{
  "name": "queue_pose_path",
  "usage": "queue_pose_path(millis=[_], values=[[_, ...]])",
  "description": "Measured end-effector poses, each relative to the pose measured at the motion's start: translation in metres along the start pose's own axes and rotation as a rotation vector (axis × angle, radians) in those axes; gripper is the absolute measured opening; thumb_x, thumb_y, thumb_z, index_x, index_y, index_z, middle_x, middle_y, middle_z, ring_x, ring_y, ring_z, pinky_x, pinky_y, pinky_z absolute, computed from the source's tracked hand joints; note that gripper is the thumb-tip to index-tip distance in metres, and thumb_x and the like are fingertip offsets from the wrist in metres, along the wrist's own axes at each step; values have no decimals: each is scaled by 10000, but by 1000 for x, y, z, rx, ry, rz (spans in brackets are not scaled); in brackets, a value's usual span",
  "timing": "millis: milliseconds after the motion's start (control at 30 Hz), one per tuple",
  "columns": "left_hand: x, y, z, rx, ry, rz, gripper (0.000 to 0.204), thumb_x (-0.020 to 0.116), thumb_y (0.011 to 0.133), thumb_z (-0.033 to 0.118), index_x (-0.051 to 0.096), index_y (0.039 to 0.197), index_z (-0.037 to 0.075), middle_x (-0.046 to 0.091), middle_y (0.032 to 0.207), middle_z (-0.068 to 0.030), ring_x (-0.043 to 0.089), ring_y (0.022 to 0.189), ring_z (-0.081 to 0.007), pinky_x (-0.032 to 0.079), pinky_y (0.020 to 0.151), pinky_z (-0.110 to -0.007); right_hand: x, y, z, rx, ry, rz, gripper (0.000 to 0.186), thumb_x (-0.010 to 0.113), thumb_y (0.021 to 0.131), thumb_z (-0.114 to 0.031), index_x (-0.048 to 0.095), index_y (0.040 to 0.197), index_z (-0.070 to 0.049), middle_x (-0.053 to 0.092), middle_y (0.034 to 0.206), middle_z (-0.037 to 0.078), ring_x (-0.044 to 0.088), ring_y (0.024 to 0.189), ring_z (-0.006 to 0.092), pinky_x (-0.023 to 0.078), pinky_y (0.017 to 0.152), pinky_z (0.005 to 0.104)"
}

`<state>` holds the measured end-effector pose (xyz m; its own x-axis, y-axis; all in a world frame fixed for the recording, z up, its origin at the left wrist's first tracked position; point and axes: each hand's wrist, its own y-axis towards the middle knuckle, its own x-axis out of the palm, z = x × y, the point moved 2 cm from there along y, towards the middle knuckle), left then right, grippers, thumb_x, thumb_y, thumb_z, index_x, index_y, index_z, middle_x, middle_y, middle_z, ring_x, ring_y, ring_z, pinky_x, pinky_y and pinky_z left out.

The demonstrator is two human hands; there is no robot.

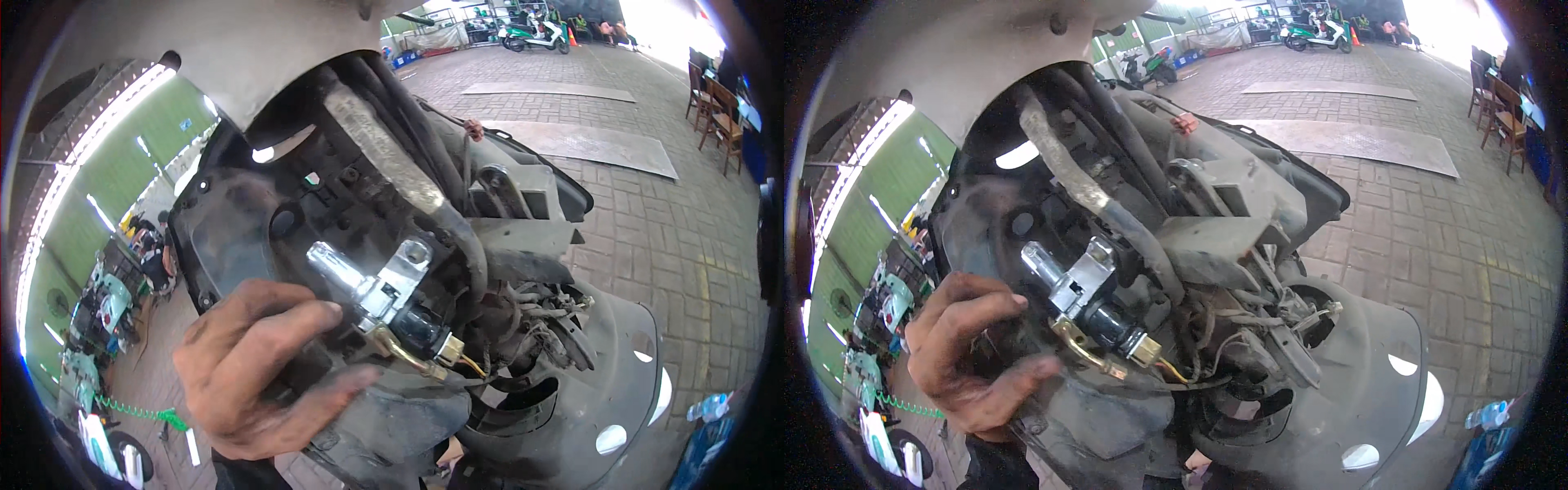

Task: The person works on the internal components of a motorcycle's front panel by hand, manipulating wires and a metallic cylinder part. They use a screwdriver to loosen a screw and continue to pull and push on the wiring and cylinder assembly.

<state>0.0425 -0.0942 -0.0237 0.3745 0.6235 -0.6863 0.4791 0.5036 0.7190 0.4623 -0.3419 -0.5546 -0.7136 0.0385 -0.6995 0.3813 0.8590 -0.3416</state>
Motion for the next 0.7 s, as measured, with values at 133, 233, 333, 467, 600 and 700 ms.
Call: queue_pose_path(millis=[133,233,333,467,600,700], values=[[17,1,-13,31,-38,-130,467,943,704,255,748,1039,-6,717,900,-157,715,762,-295,525,650,-387,-102,36,-7,-92,348,730,485,565,1123,-409,632,1347,17,727,1119,186,672,920,274,554,809,425],[9,-5,-10,-85,33,-127,506,926,694,423,752,953,25,718,896,-138,689,818,-334,502,754,-405,-207,56,-100,-359,561,1148,528,617,1103,-424,625,1327,55,739,1068,156,679,874,243,584,710,363],[22,9,-5,-75,6,-194,469,919,710,389,748,960,31,707,893,-136,678,812,-344,492,749,-420,-265,80,-214,-670,858,1185,472,588,1108,-371,584,1386,10,680,1221,169,654,1054,277,547,889,441],[15,11,-3,-116,-101,-195,373,903,759,282,753,985,26,716,866,-120,673,814,-321,486,765,-418,-274,62,-364,-1174,1209,606,432,549,1114,-301,530,1465,-50,601,1424,186,620,1295,322,498,1128,544],[12,-9,-33,-219,-248,-217,348,897,801,259,765,1015,18,754,885,-126,683,843,-318,486,804,-418,-225,38,-512,-1568,894,2,371,596,1103,-355,512,1387,-133,538,1339,143,625,1231,296,578,1040,533],[8,-1,-22,-221,-252,-221,325,889,812,230,756,1013,12,750,903,-126,676,866,-324,479,819,-424,-216,32,-553,-1720,598,85,323,581,1110,-373,504,1315,-135,507,1344,167,621,1221,318,611,977,570]])
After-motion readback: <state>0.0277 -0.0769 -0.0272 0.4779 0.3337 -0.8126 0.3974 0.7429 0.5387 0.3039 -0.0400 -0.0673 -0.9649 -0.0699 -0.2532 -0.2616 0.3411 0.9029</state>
